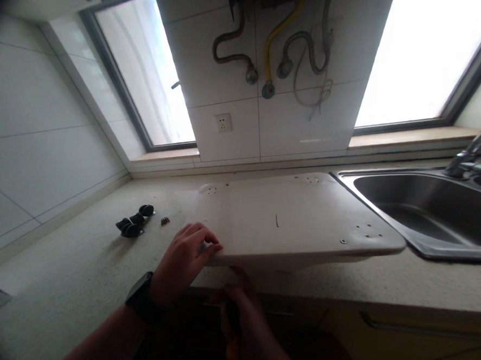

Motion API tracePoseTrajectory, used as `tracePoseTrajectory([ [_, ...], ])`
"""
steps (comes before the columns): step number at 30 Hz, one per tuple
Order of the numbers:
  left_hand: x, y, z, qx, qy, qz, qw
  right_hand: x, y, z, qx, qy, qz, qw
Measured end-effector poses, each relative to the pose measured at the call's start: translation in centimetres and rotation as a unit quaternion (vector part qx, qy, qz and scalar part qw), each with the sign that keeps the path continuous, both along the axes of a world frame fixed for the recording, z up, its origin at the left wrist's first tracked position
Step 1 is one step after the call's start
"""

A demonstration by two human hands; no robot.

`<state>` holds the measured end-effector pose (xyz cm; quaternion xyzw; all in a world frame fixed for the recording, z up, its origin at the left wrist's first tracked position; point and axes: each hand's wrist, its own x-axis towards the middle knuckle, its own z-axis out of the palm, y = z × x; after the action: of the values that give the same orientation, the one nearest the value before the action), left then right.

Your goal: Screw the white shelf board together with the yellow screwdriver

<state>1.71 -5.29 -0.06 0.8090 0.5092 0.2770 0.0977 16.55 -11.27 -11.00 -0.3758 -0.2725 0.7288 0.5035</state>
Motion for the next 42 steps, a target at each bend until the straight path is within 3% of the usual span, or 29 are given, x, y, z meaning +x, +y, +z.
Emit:
tracePoseTrajectory([
  [7,-1.0,0.4,0.6,0.022,0.015,-0.064,0.998,0.1,0.0,0.2,0.011,-0.011,0.005,1.000],
  [11,-1.2,0.3,0.9,-0.002,0.035,-0.080,0.996,0.1,-0.1,0.1,0.013,-0.020,0.006,1.000],
  [20,-0.7,0.4,0.7,-0.028,-0.010,-0.054,0.998,0.0,0.0,-0.1,0.015,-0.016,0.006,1.000],
  [30,-1.1,0.6,1.1,-0.062,-0.151,0.026,0.986,-0.1,0.0,-0.4,0.016,-0.024,0.004,1.000],
  [36,-5.4,2.8,2.1,-0.094,-0.320,0.033,0.942,0.0,0.1,-0.9,0.005,-0.014,0.001,1.000],
  [39,-9.4,4.6,1.9,-0.106,-0.450,0.054,0.885,0.0,0.1,-0.8,0.012,-0.021,0.010,1.000],
  [42,-13.9,6.5,0.3,-0.145,-0.525,0.119,0.831,0.0,0.1,-0.7,0.018,-0.033,0.017,0.999],
])
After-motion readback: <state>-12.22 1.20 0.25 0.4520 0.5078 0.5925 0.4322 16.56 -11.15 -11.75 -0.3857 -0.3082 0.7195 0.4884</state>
